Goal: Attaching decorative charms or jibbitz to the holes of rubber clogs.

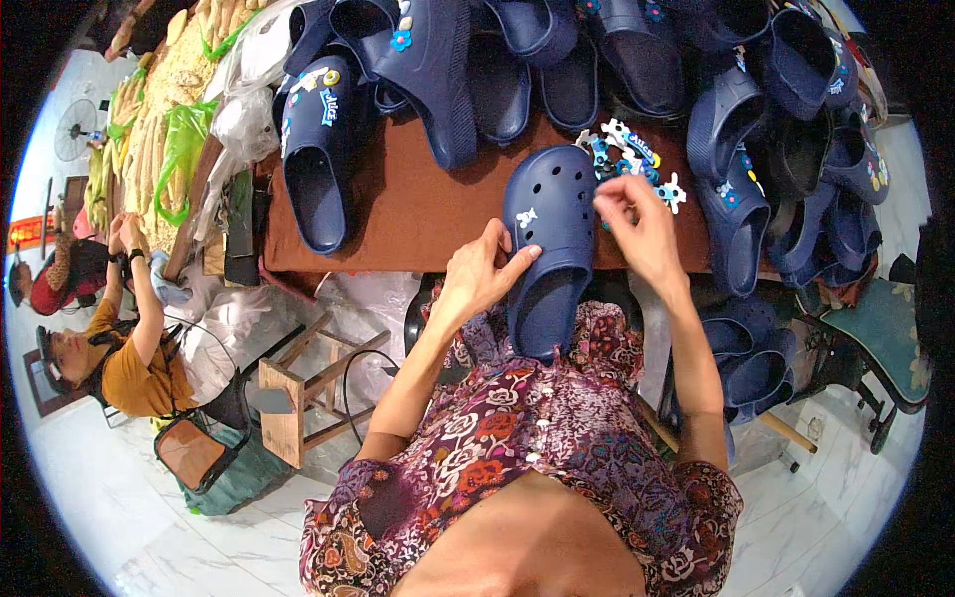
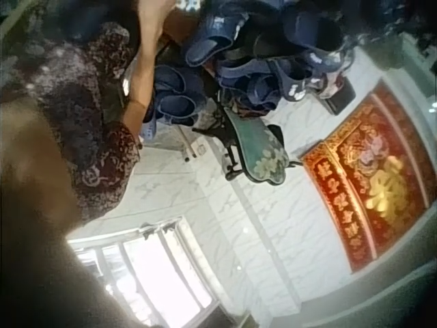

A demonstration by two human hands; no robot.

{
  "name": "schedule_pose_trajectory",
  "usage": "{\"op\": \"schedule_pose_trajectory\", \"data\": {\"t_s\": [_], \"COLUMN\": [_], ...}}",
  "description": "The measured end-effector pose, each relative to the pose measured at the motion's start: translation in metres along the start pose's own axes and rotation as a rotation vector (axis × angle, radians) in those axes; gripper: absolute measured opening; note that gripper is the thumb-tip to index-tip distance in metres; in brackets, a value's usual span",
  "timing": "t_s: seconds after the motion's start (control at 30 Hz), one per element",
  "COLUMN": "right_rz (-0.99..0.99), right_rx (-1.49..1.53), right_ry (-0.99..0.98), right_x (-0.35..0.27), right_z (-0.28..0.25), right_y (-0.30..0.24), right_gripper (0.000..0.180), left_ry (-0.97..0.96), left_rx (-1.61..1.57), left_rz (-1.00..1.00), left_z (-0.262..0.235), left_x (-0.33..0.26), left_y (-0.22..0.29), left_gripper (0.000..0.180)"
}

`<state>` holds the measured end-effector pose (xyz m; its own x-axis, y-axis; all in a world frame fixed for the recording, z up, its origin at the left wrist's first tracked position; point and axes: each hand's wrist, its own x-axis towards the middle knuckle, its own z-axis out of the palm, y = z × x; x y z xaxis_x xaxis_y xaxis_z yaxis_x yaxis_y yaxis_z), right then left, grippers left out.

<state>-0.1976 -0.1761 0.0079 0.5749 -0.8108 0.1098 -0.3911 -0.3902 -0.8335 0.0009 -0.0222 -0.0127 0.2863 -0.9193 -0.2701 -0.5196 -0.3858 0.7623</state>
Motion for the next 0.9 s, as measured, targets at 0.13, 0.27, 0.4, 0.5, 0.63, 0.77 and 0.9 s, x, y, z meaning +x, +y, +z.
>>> {"op": "schedule_pose_trajectory", "data": {"t_s": [0.13, 0.27, 0.4, 0.5, 0.63, 0.77, 0.9], "right_rz": [-0.078, -0.141, -0.107, -0.121, -0.113, -0.071, -0.152], "right_rx": [0.001, -0.032, 0.000, 0.006, 0.022, 0.009, 0.044], "right_ry": [-0.117, -0.032, -0.011, 0.010, -0.003, -0.115, -0.197], "right_x": [-0.024, -0.031, -0.034, -0.034, -0.033, -0.024, -0.016], "right_z": [0.024, 0.038, 0.040, 0.041, 0.035, 0.022, 0.023], "right_y": [-0.027, -0.021, -0.020, -0.018, -0.017, -0.030, -0.044], "right_gripper": [0.012, 0.009, 0.007, 0.007, 0.007, 0.019, 0.028], "left_ry": [0.050, 0.048, 0.001, 0.042, 0.018, 0.066, 0.087], "left_rx": [0.190, 0.278, 0.309, 0.213, 0.031, -0.063, -0.149], "left_rz": [0.134, 0.178, 0.267, 0.333, 0.263, 0.215, 0.261], "left_z": [0.007, 0.011, 0.013, 0.013, 0.006, 0.003, 0.006], "left_x": [-0.002, -0.002, 0.002, 0.003, 0.003, 0.003, 0.007], "left_y": [0.003, 0.007, 0.003, -0.005, -0.010, 0.008, 0.035], "left_gripper": [0.038, 0.026, 0.018, 0.016, 0.016, 0.020, 0.022]}}
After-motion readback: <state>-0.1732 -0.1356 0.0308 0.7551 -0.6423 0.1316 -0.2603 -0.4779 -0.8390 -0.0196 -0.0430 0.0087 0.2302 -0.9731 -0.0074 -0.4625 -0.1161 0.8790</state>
